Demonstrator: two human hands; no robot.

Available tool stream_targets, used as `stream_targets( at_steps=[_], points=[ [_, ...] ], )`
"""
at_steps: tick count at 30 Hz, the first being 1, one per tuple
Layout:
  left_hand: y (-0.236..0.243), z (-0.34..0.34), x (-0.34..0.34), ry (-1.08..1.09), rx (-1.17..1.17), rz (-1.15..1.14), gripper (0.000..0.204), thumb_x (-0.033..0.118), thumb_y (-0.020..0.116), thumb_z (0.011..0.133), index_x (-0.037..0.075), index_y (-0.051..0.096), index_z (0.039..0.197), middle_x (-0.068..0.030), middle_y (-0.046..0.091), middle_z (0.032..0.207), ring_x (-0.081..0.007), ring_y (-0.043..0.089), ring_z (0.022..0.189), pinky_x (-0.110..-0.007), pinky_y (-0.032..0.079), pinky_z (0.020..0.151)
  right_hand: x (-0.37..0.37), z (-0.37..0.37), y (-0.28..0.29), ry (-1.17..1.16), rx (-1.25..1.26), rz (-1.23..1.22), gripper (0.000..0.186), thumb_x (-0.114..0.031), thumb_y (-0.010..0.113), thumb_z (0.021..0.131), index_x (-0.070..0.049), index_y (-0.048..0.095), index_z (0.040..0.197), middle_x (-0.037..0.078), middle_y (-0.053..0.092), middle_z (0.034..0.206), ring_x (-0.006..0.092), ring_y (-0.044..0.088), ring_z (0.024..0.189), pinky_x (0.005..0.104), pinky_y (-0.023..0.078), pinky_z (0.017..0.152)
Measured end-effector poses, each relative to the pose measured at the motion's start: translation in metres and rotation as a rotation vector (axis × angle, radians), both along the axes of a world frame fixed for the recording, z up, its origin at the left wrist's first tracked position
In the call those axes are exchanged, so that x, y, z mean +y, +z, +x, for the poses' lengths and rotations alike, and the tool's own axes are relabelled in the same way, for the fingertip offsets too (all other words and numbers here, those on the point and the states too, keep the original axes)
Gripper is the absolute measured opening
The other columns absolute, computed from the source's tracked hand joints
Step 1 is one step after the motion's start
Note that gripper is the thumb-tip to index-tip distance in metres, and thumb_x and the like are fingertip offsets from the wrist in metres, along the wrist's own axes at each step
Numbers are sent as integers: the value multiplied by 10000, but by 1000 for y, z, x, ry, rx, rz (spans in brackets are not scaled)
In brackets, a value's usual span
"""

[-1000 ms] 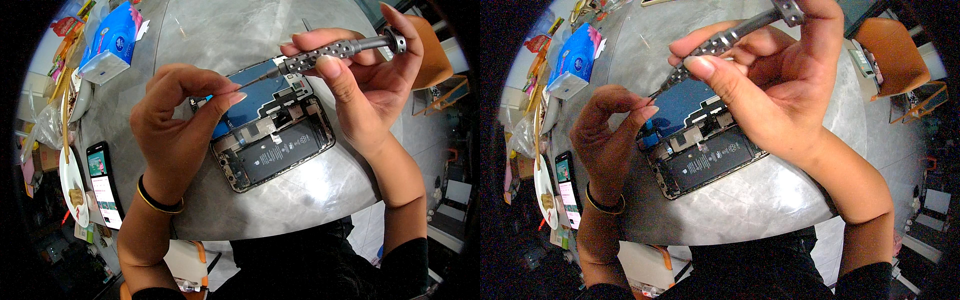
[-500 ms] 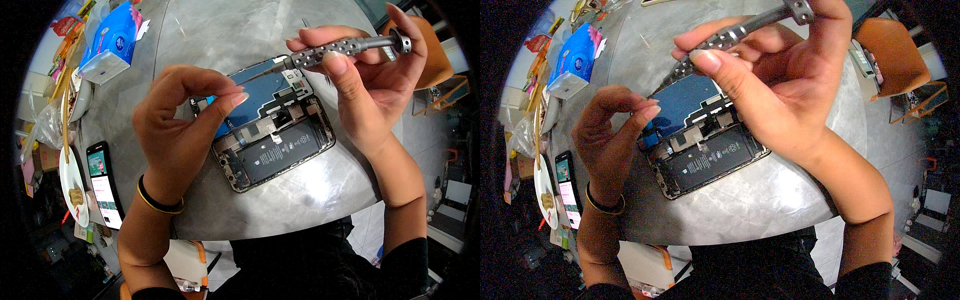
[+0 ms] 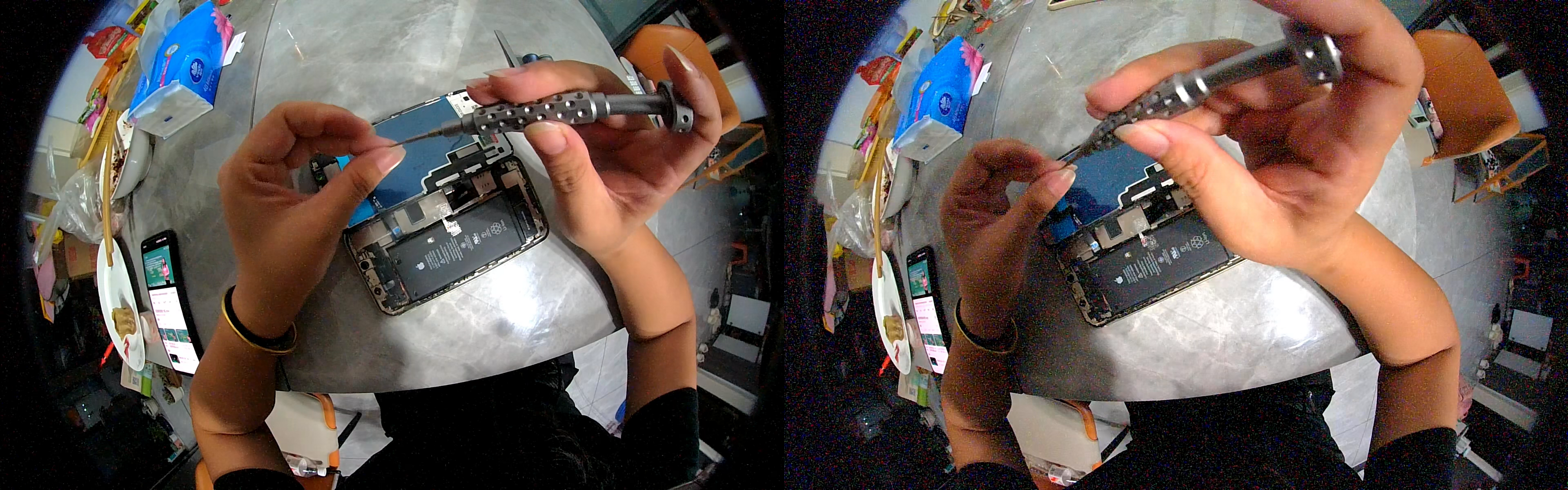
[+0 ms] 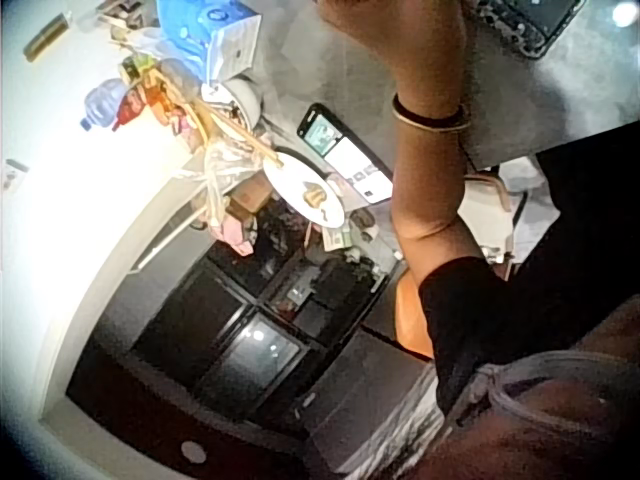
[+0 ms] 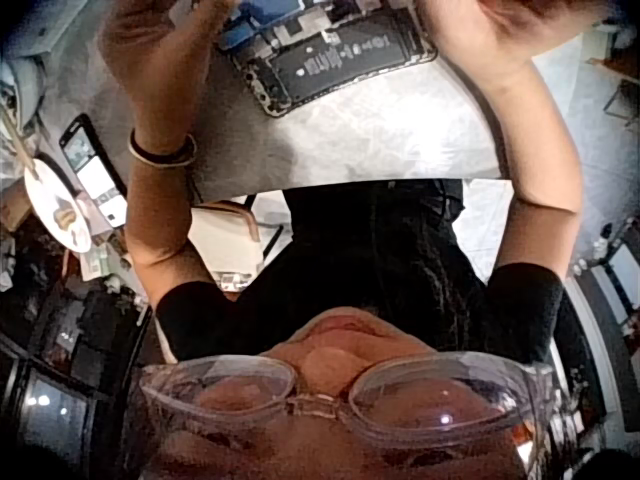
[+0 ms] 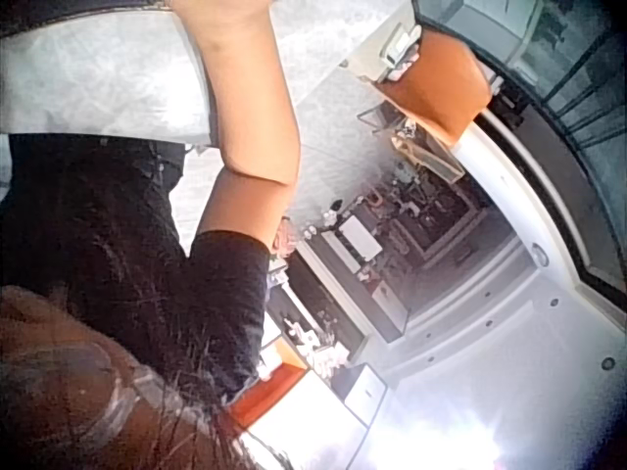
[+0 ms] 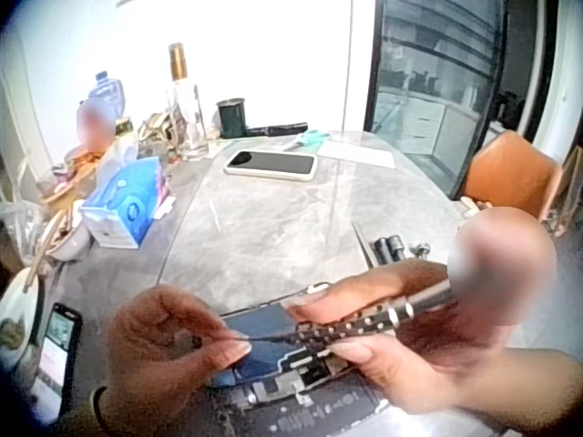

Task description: The person unscrews and removes internal components from a smartphone using a screwdriver and tweezers.

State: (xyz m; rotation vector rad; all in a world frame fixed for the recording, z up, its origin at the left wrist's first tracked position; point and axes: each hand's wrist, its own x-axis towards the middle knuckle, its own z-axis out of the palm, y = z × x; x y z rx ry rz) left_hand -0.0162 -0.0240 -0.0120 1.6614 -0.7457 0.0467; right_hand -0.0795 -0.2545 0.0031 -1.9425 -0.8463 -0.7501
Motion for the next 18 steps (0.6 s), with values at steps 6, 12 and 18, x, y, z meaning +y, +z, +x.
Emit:
stream_targets(
  at_steps=[6, 12, 18],
  points=[
    [2, -5, 1, 14, -94, 50, 241, -23, 754, 721, 25, 600, 899, -60, 640, 863, -135, 618, 832, -273, 480, 786, 0, -2, -1, -13, 65, 165, 707, -13, 551, 900, -182, 88, 1408, 240, 612, 1075, 367, 669, 914, 480, 566, 842],
    [2, 1, 4, 25, -502, 176, 253, -30, 758, 697, 34, 598, 882, -55, 640, 824, -154, 593, 816, -288, 468, 764, -11, -6, 6, -6, 20, -41, 713, -22, 549, 901, -182, 75, 1409, 228, 617, 1063, 355, 674, 897, 474, 574, 825],
    [3, 0, 2, 26, -553, 181, 240, -38, 744, 695, 39, 599, 870, -54, 639, 819, -173, 577, 810, -294, 463, 749, -7, -12, 10, -23, 29, -143, 725, -19, 555, 887, -186, 42, 1371, 216, 628, 1035, 352, 681, 856, 471, 580, 808]
  ],
)
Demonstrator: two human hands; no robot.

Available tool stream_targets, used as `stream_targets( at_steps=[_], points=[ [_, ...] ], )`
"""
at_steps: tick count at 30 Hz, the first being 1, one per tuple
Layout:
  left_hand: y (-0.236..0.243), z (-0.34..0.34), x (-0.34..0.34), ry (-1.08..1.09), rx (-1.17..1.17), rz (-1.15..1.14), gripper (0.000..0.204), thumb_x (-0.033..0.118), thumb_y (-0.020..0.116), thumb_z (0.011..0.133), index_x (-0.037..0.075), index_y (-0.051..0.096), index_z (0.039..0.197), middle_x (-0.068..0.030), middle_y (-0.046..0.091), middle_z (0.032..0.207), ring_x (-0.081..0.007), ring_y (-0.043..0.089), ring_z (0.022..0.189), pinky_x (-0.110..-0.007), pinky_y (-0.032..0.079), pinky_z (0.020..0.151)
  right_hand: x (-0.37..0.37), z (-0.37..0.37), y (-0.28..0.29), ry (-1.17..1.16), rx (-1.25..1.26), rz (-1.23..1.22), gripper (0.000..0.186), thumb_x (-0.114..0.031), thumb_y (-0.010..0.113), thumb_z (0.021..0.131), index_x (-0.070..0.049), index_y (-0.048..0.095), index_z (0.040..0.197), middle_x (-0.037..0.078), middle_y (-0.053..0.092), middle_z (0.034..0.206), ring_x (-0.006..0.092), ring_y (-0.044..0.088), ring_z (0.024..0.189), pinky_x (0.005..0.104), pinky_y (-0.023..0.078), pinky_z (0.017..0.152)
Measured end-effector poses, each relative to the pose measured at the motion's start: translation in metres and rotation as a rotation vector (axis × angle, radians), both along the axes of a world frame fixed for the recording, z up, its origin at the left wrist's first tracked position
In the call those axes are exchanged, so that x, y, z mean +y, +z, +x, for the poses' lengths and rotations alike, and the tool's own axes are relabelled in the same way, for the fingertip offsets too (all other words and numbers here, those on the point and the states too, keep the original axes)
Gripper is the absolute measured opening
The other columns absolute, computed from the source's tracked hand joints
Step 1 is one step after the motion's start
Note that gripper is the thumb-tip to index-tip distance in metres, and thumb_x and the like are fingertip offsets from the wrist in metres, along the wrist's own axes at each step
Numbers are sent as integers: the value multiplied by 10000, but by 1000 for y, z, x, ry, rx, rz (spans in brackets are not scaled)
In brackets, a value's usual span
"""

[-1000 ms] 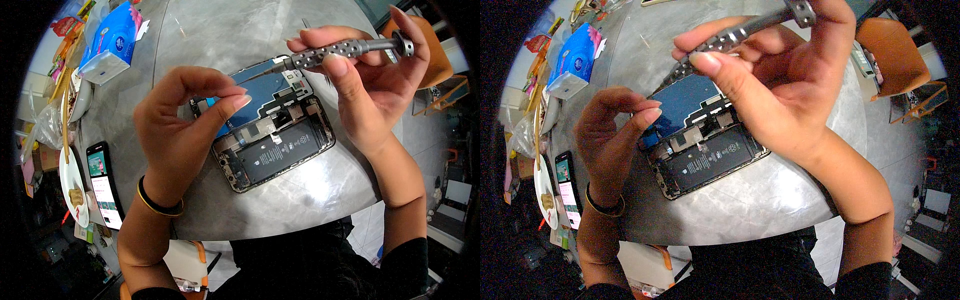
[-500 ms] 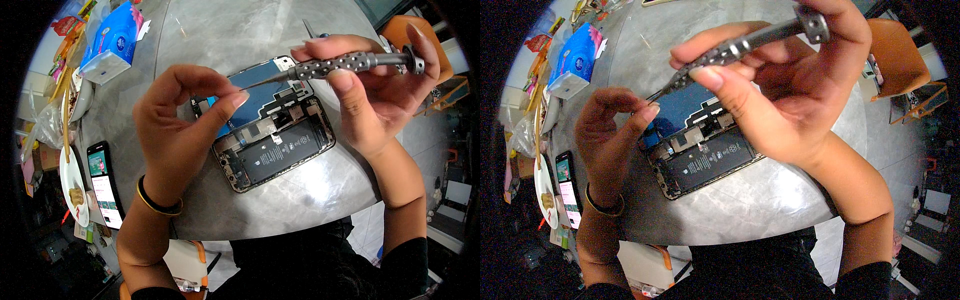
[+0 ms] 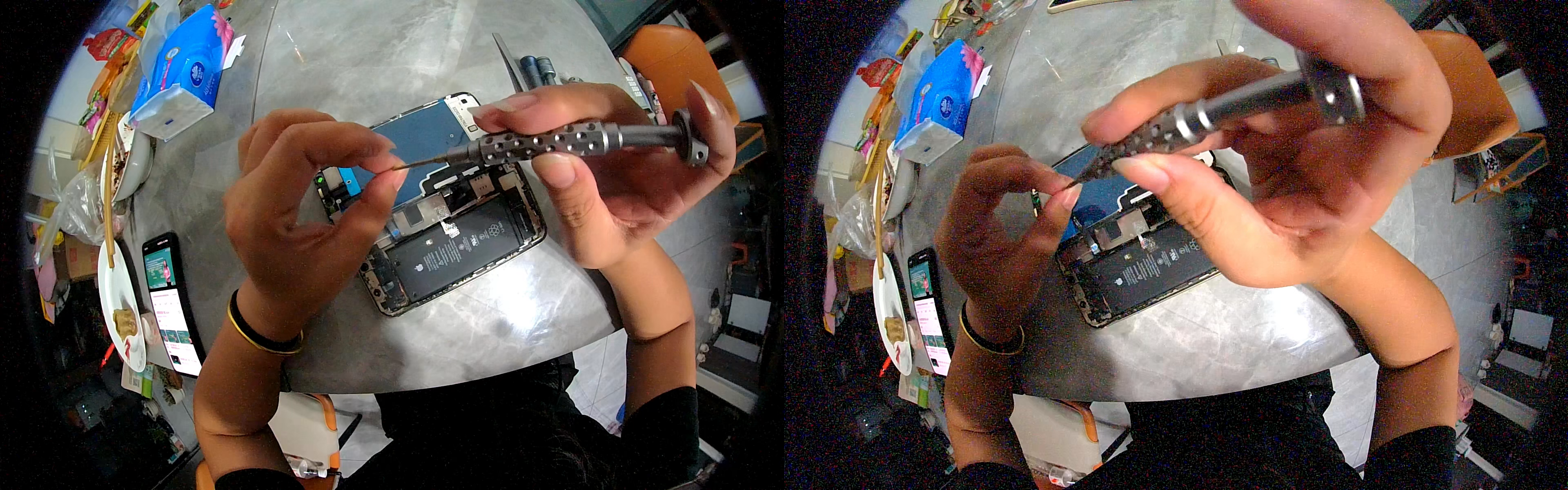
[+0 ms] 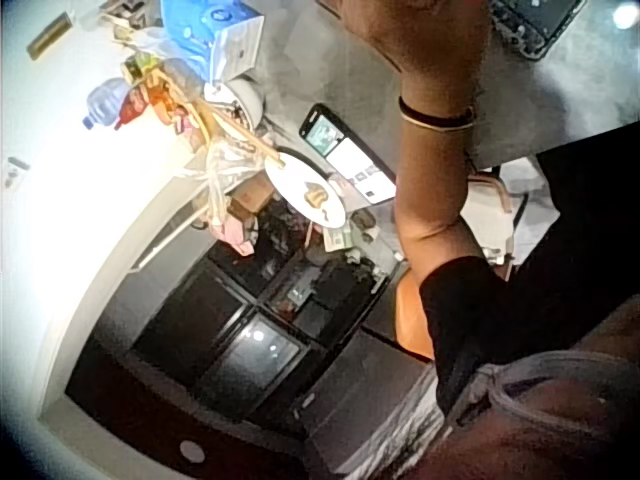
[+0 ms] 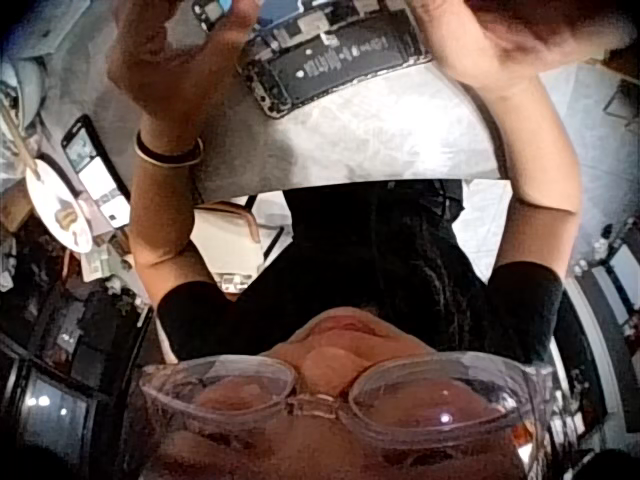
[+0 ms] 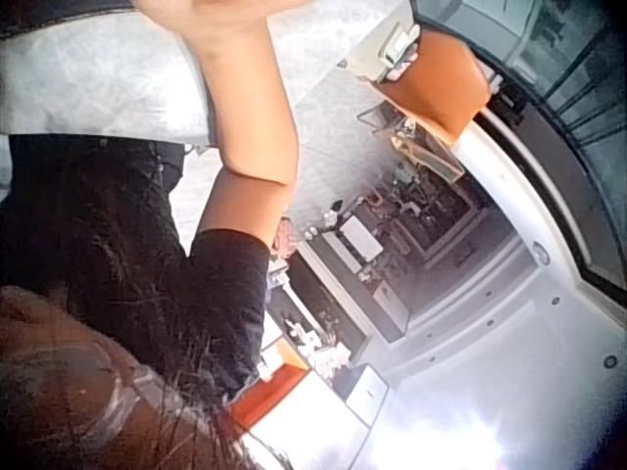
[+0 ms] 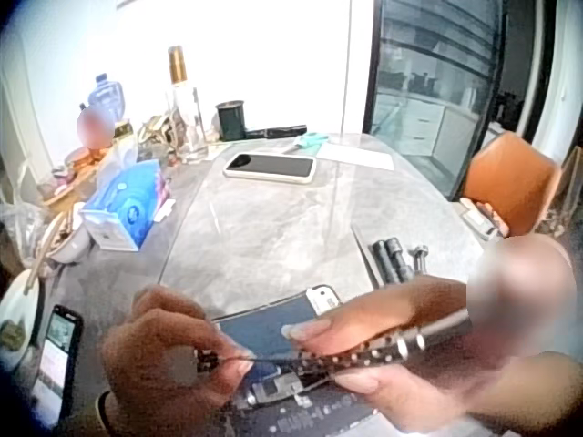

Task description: The person unscrews and removes internal components from a smartphone using a screwdriver and tweezers.

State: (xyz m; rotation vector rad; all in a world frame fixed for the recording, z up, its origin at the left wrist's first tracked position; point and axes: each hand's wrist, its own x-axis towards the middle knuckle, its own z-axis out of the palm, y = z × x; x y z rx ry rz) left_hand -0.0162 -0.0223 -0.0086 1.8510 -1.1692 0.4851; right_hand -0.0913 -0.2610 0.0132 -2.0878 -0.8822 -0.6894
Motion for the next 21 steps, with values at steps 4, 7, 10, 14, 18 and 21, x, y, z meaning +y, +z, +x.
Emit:
stream_targets(
  at_steps=[4, 7, 10, 14, 18, 21],
  points=[
    [1, 0, 0, 0, -36, 21, 241, -38, 739, 697, 40, 598, 877, -54, 642, 823, -175, 578, 806, -297, 467, 739, 0, 0, 0, 2, -8, -38, 725, -17, 556, 884, -186, 40, 1364, 215, 630, 1025, 350, 683, 849, 472, 581, 804],
    [-1, 0, -1, -1, -37, 7, 243, -39, 739, 697, 39, 598, 878, -54, 643, 825, -174, 579, 801, -297, 469, 735, 0, 0, 1, 3, -11, -38, 726, -19, 556, 885, -187, 40, 1367, 216, 630, 1023, 350, 683, 849, 472, 582, 803],
    [-1, 0, -1, 4, -29, 6, 245, -40, 741, 695, 39, 598, 878, -54, 643, 825, -173, 580, 798, -296, 470, 732, 0, 0, 0, 3, -11, -33, 727, -20, 556, 886, -187, 40, 1371, 216, 630, 1021, 349, 683, 848, 473, 582, 801],
    [-1, 1, -1, 3, -33, 5, 248, -43, 747, 691, 39, 599, 872, -55, 641, 821, -175, 583, 801, -296, 472, 729, -1, 1, 0, -1, -12, -28, 729, -22, 556, 887, -188, 41, 1375, 217, 630, 1019, 348, 683, 848, 474, 583, 799],
    [-1, 1, -1, 9, -50, 16, 239, -48, 748, 687, 38, 602, 856, -59, 641, 822, -181, 589, 803, -301, 476, 732, 0, 1, -2, -6, -14, -22, 731, -24, 556, 888, -189, 41, 1380, 217, 630, 1016, 347, 683, 847, 475, 584, 796],
    [-1, 1, -1, 9, -45, 8, 234, -53, 746, 685, 36, 605, 849, -65, 642, 822, -185, 591, 801, -306, 480, 734, -1, 1, -3, -9, -15, -16, 732, -26, 556, 889, -189, 41, 1383, 218, 630, 1014, 346, 683, 847, 476, 584, 795]
  ],
)
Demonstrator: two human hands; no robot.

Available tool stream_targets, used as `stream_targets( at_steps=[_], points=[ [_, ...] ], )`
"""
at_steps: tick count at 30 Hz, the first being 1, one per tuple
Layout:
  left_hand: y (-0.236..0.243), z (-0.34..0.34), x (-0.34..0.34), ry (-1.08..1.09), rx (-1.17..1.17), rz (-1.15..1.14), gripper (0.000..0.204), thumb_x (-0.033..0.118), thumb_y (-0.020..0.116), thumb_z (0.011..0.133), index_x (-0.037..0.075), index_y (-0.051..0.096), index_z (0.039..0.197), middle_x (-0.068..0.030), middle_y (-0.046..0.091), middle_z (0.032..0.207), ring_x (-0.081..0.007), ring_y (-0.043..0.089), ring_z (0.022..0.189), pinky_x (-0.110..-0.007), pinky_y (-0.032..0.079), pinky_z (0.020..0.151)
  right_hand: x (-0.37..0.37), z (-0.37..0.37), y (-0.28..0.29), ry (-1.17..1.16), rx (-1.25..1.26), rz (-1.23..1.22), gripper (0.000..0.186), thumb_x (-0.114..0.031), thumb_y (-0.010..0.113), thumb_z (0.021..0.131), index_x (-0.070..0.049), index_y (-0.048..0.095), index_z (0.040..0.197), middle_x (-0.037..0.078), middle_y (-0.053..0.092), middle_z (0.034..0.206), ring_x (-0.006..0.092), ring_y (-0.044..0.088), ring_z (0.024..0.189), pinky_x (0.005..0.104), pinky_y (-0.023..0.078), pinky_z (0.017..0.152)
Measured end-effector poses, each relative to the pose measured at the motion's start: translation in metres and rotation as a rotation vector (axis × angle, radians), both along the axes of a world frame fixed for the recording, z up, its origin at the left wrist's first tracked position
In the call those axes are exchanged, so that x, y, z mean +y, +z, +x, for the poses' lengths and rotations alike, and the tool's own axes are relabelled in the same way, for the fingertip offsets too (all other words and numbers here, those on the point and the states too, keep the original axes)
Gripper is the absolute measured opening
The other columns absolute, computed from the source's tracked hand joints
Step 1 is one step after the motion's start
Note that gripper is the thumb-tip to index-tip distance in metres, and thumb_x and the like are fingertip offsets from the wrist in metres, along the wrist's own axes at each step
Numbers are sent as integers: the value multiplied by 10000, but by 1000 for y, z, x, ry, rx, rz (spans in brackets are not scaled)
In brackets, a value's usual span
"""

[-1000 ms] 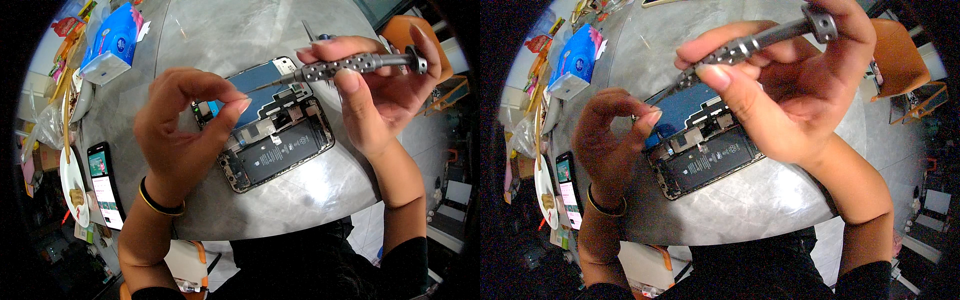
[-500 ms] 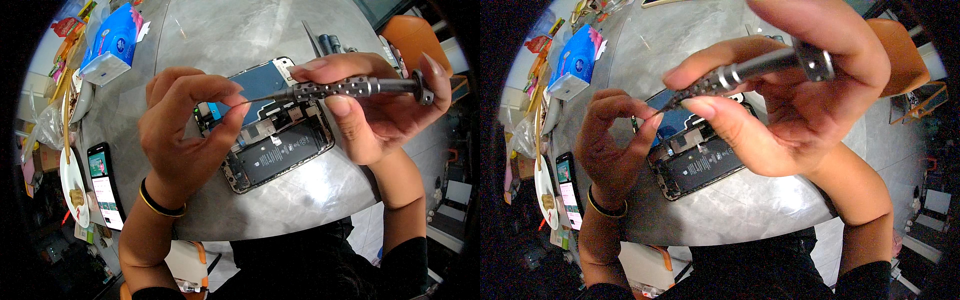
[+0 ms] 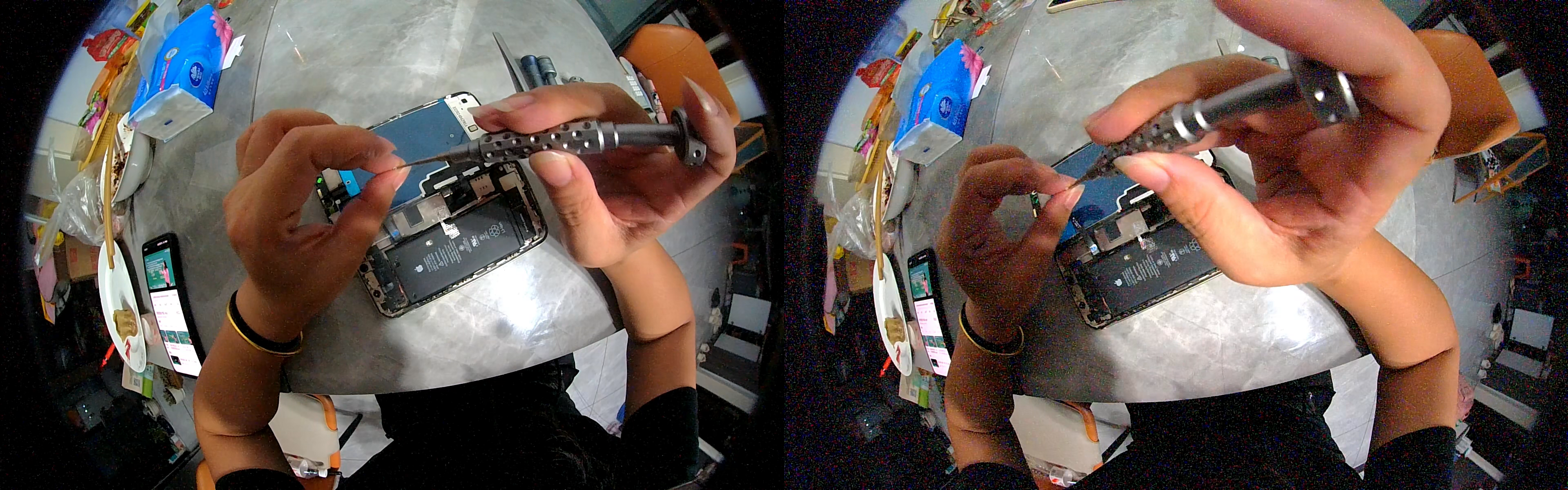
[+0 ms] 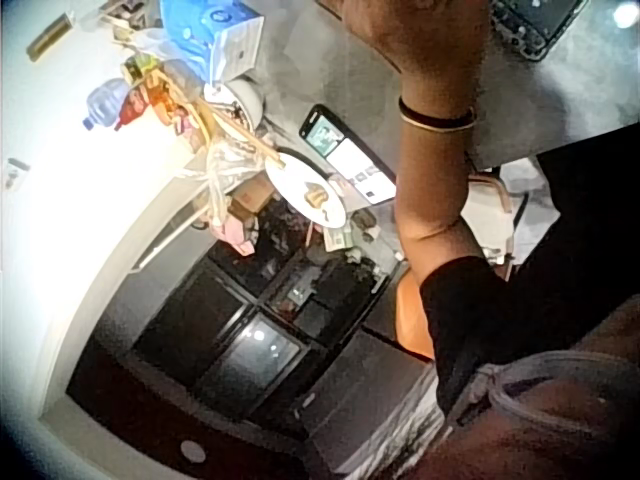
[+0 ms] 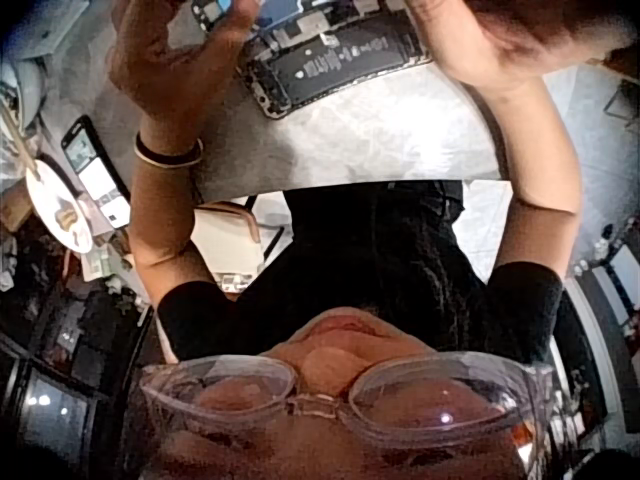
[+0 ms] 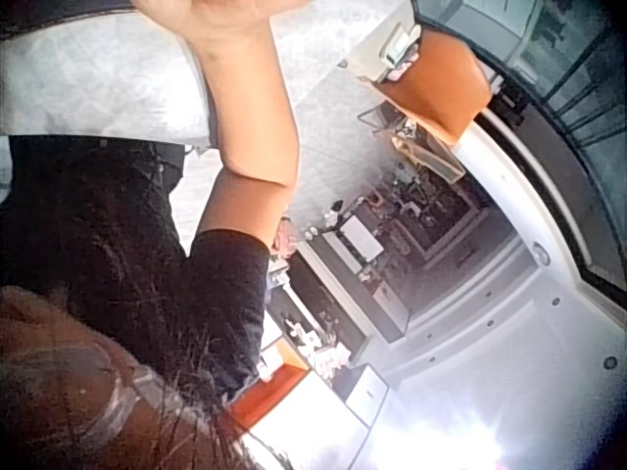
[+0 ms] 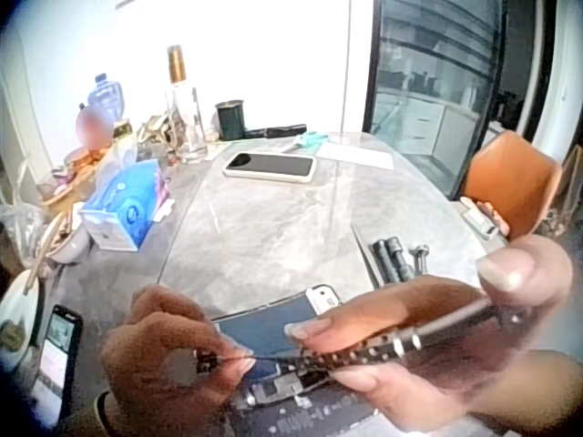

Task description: The person unscrews and removes internal components from a smartphone using a screwdriver and tweezers.

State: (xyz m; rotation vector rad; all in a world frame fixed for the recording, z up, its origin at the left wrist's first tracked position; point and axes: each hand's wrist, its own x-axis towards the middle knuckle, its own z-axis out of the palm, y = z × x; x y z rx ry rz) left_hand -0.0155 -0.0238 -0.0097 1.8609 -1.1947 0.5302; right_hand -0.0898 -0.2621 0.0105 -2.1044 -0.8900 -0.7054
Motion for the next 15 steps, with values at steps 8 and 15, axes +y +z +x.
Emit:
stream_targets(
  at_steps=[8, 15],
  points=[
    [2, -2, 2, 19, 47, 21, 212, -37, 750, 675, 32, 628, 833, -81, 644, 829, -201, 599, 836, -310, 484, 739, -1, 0, -1, -12, -8, 26, 736, -30, 556, 892, -191, 41, 1392, 219, 630, 1009, 345, 683, 846, 478, 586, 790],
    [2, -3, 2, -33, 149, -13, 197, -13, 755, 692, 25, 642, 848, -89, 640, 844, -212, 598, 860, -310, 478, 757, -3, 5, -17, 15, -114, 181, 752, -45, 557, 899, -207, 36, 1417, 209, 628, 1022, 333, 683, 848, 480, 583, 795]
  ],
)
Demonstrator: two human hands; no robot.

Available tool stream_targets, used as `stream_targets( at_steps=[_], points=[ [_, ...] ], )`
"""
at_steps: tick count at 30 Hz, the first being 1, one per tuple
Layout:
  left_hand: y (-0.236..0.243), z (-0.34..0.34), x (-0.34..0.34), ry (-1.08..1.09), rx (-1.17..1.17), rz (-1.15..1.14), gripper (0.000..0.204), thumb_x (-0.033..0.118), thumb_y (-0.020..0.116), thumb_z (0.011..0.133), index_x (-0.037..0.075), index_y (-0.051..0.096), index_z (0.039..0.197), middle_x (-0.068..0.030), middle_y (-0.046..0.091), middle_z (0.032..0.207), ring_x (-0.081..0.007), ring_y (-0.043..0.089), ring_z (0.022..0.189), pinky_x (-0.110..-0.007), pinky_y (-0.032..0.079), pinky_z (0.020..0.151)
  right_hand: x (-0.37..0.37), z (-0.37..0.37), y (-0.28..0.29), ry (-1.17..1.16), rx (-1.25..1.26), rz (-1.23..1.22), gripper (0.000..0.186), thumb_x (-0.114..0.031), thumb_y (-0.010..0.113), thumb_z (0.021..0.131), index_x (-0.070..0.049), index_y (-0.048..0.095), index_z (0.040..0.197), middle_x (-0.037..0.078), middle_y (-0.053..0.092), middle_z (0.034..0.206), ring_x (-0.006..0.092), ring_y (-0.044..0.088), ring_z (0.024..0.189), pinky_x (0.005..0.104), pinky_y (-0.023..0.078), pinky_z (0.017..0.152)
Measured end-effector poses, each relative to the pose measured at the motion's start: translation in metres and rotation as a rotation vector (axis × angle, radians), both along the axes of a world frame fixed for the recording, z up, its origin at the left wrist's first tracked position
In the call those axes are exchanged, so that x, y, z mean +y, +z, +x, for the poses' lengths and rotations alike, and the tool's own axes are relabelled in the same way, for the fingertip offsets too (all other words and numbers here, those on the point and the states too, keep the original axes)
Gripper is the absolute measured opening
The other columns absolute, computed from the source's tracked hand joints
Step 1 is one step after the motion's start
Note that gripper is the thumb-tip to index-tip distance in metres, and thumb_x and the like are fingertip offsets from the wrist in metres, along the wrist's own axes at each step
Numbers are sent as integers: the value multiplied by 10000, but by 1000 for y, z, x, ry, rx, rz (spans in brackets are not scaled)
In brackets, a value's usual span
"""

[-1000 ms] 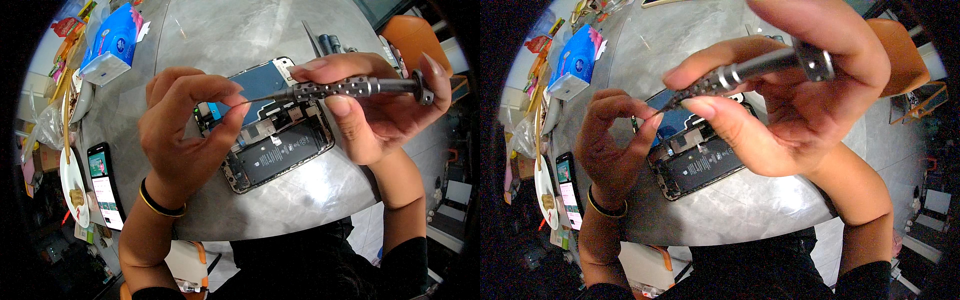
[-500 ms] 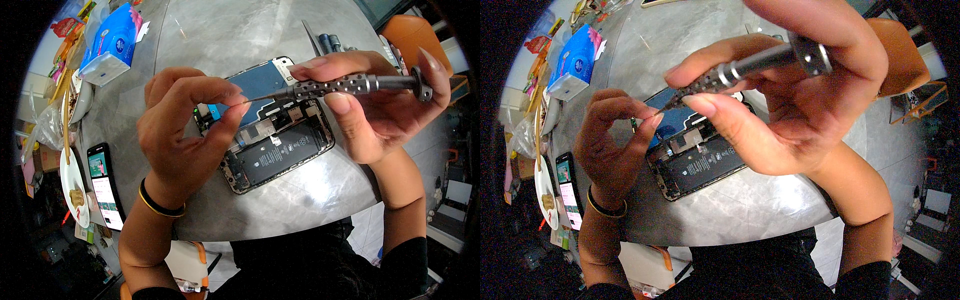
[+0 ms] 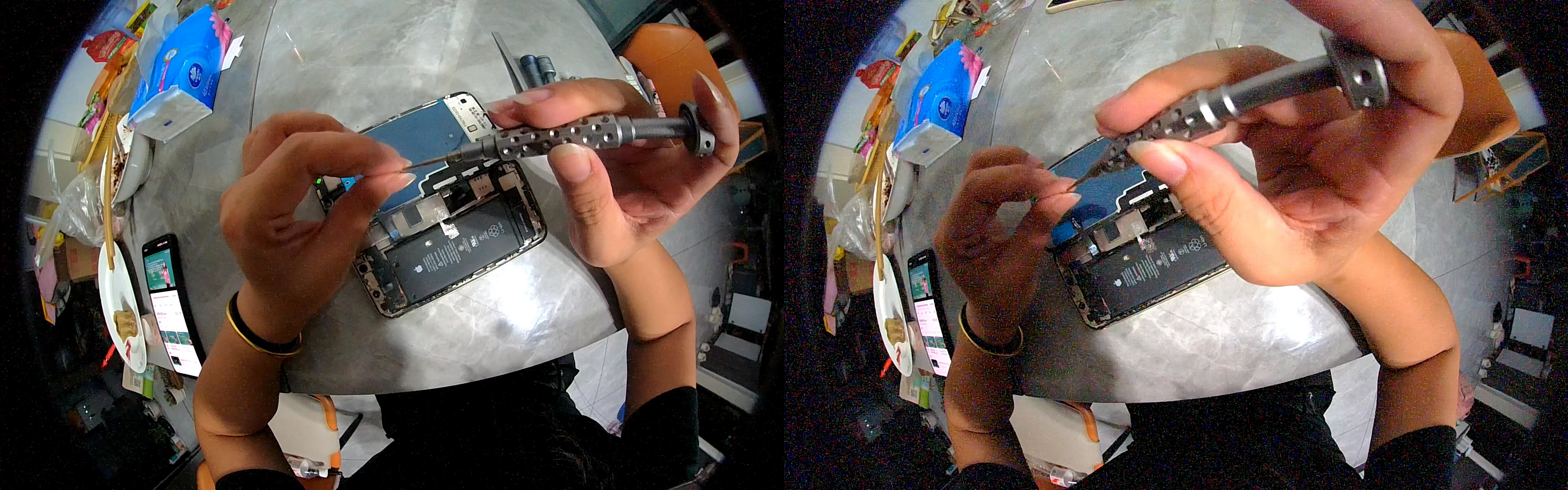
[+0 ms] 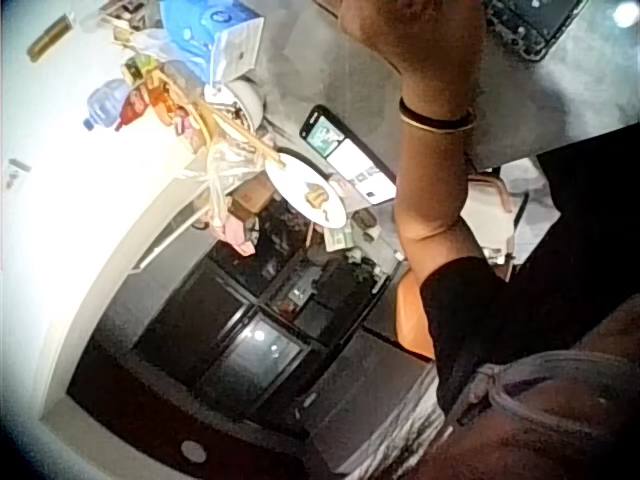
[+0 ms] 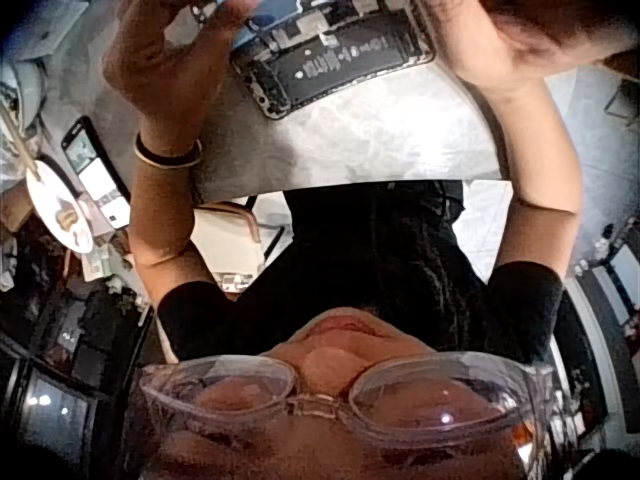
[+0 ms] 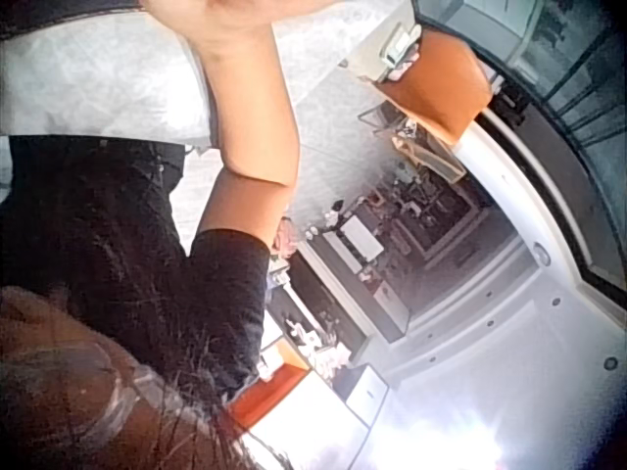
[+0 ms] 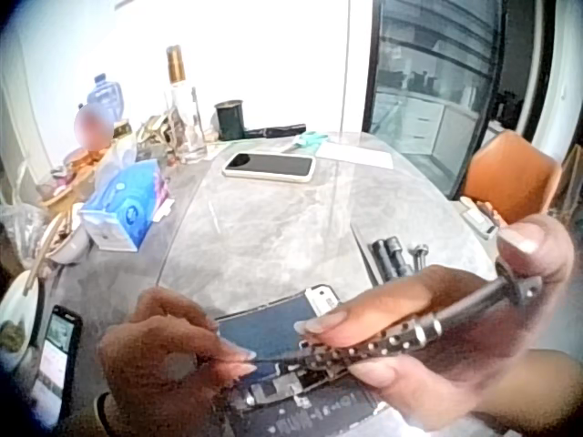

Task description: The person unscrews and removes internal components from a smartphone using a screwdriver and tweezers.

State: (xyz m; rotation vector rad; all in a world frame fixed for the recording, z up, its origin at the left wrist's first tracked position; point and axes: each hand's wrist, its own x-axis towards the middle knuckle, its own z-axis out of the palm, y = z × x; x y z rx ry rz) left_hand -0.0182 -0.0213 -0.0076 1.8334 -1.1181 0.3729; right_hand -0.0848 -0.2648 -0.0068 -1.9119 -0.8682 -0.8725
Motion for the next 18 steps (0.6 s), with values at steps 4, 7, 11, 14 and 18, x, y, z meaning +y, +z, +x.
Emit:
stream_targets(
  at_steps=[4, 7, 11, 14, 18],
  points=[
    [-2, 2, 2, -38, 27, -33, 190, -4, 756, 699, 22, 645, 850, -91, 639, 853, -220, 595, 879, -312, 474, 775, -1, -8, 15, -20, 112, -117, 755, -43, 558, 899, -203, 35, 1419, 212, 627, 1030, 339, 682, 853, 484, 579, 802],
    [-1, -1, 1, -42, 87, -59, 191, -5, 758, 695, 22, 645, 846, -93, 644, 846, -225, 594, 889, -314, 472, 784, -3, -9, 20, -18, 142, -167, 760, -40, 558, 898, -203, 31, 1420, 214, 625, 1038, 344, 680, 861, 485, 576, 809],
    [-3, 1, 2, -67, 65, -66, 194, -11, 757, 691, 23, 645, 847, -102, 646, 860, -231, 594, 890, -322, 473, 791, -5, -9, 21, -17, 133, -173, 766, -40, 557, 898, -202, 24, 1424, 214, 624, 1044, 344, 679, 867, 485, 574, 814],
    [-3, 2, 3, -74, 69, -52, 191, -14, 752, 696, 25, 646, 849, -107, 648, 889, -235, 595, 894, -335, 476, 798, -5, -9, 19, -7, 130, -167, 766, -45, 557, 900, -196, 20, 1426, 215, 623, 1044, 343, 680, 866, 487, 573, 815],
    [0, -2, 2, -71, 122, -60, 180, -14, 742, 707, 33, 648, 854, -102, 655, 921, -240, 597, 915, -341, 475, 812, -5, -9, 19, 0, 130, -149, 761, -54, 554, 905, -190, 17, 1427, 220, 620, 1052, 347, 679, 870, 497, 571, 814]
  ],
)
